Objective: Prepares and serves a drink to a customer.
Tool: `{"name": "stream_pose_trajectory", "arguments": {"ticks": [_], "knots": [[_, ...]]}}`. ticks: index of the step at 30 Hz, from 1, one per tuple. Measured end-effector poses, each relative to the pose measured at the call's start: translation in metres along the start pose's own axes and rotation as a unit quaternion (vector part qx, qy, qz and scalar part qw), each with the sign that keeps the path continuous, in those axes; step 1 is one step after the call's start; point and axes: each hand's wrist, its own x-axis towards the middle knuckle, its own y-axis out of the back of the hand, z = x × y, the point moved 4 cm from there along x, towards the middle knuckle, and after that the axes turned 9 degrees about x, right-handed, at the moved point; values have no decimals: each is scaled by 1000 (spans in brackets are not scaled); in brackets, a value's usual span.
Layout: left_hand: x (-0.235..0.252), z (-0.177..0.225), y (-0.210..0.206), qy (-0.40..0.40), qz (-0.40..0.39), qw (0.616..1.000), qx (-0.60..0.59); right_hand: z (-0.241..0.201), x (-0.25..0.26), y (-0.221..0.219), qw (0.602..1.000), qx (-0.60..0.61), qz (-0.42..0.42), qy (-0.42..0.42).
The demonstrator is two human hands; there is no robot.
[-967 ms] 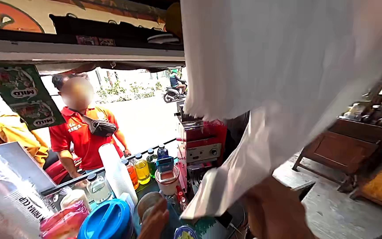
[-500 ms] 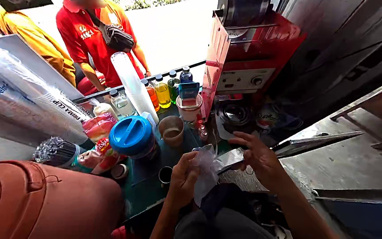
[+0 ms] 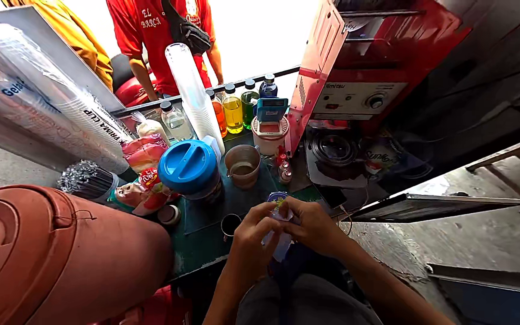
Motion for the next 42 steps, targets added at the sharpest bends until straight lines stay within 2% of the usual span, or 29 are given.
{"name": "stream_pose_trajectory", "arguments": {"ticks": [3, 5, 7, 9, 11, 14, 15, 17, 18, 19, 20, 21, 23, 24, 26, 29, 33, 35, 39, 41, 42], "knots": [[-9, -9, 1, 20, -18, 989, 146, 8, -7, 11, 997, 58, -34, -36], [-18, -9, 0, 22, -33, 975, 217, 7, -15, 13, 998, 25, -27, -46], [-26, -6, -4, 45, -76, 957, 276, 4, -21, 10, 998, -54, 28, -32], [-32, -5, -9, 118, -155, 924, 329, 4, -26, 2, 984, -134, 114, 11], [-34, -7, -11, 200, -211, 889, 353, 6, -32, -8, 972, -173, 156, 29], [-31, -9, -12, 177, -148, 905, 359, 23, -36, -15, 968, -214, 132, -24], [-30, -9, -15, 183, -168, 903, 350, 31, -35, -15, 966, -227, 102, -67], [-30, -10, -25, 254, -302, 862, 318, 40, -34, -14, 957, -246, 48, -145], [-29, -12, -29, 288, -365, 833, 299, 40, -32, -11, 955, -250, 44, -152], [-30, -15, -31, 311, -405, 810, 288, 40, -31, -9, 955, -253, 43, -148], [-32, -18, -31, 325, -409, 805, 281, 41, -31, -9, 956, -251, 34, -148], [-35, -23, -30, 322, -368, 826, 279, 43, -32, -9, 957, -249, 12, -152], [-40, -33, -32, 274, -224, 892, 281, 51, -32, -16, 958, -236, -39, -158], [-42, -37, -34, 254, -183, 910, 272, 54, -32, -20, 960, -231, -49, -148], [-45, -41, -35, 247, -153, 920, 262, 60, -34, -26, 963, -225, -54, -139], [-47, -38, -20, 293, -168, 897, 285, 57, -41, -16, 980, -184, 29, -71], [-55, -29, -13, 230, -131, 918, 294, 33, -44, -3, 986, -132, 93, 32], [-55, -29, -18, 232, -140, 922, 277, 42, -37, -6, 992, -104, 63, 26], [-52, -31, -38, 304, -270, 888, 216, 84, -30, -19, 980, -172, -75, -65], [-54, -31, -47, 304, -296, 885, 192, 80, -27, 0, 978, -138, -112, -109], [-57, -29, -50, 300, -301, 885, 188, 72, -25, 12, 982, -119, -97, -113]]}}
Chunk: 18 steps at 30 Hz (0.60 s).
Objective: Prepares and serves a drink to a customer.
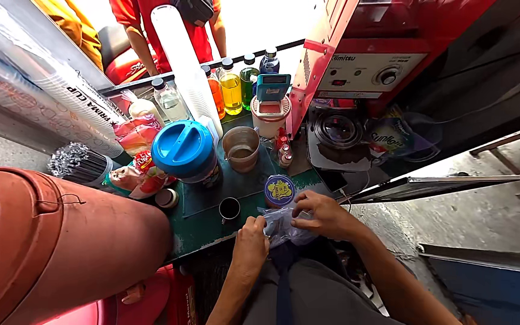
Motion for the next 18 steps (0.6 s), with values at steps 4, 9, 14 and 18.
{"name": "stream_pose_trajectory", "arguments": {"ticks": [4, 9, 14, 18], "knots": [[-4, 4, -6, -15, -1, 1000, 25, -37, 27, 21, 986, -57, 152, -40], [-4, 10, -3, -31, 2, 998, 49, -26, 83, -33, 976, -159, 23, -146], [8, 11, 12, -42, -36, 998, 31, -33, 61, 23, 991, -56, 107, -59], [21, 20, 33, -72, -48, 996, 1, -104, -1, 90, 972, -80, 172, 136]]}}
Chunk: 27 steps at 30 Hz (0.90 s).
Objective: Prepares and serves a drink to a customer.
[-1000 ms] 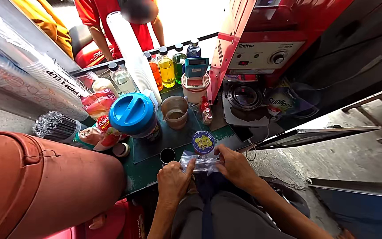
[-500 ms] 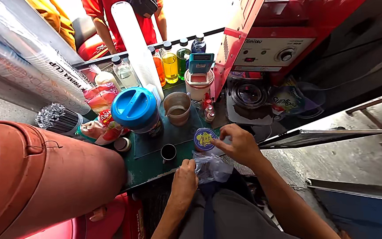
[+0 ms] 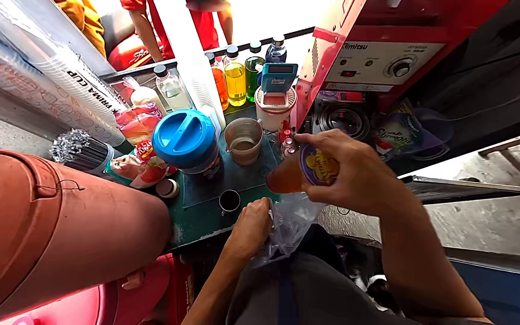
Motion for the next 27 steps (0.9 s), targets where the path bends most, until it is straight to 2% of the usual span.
{"name": "stream_pose_trajectory", "arguments": {"ticks": [2, 5, 8, 11, 14, 17, 19, 21, 23, 25, 27], "knots": [[5, 3, 12, -21, -3, 1000, -11, -32, -14, 22, 997, -15, 36, 73], [9, -1, 27, -46, 12, 999, 14, -42, -25, 24, 995, -7, 50, 87], [13, -3, 31, 21, -5, 997, 80, -33, -18, 28, 995, -16, 69, 68], [25, 13, 26, 47, -7, 995, 85, -41, -8, 39, 991, -44, 102, 68], [37, 21, 21, 4, 26, 999, 30, -58, -5, 49, 989, -62, 106, 83], [34, 14, 30, -28, 94, 992, -85, -64, -4, 37, 987, -91, 70, 117], [32, 0, 30, -33, 76, 975, -205, -53, -1, 15, 988, -100, 13, 117], [39, -21, 16, -66, 53, 924, -374, -29, 8, -16, 990, -86, -47, 105], [47, -38, -7, -99, 52, 837, -536, -1, 14, -51, 989, -70, -110, 76], [56, -50, -27, -108, 69, 757, -641, 25, 17, -84, 984, -54, -165, 39], [64, -55, -44, -103, 92, 700, -701, 48, 18, -112, 976, -33, -217, 1]]}}
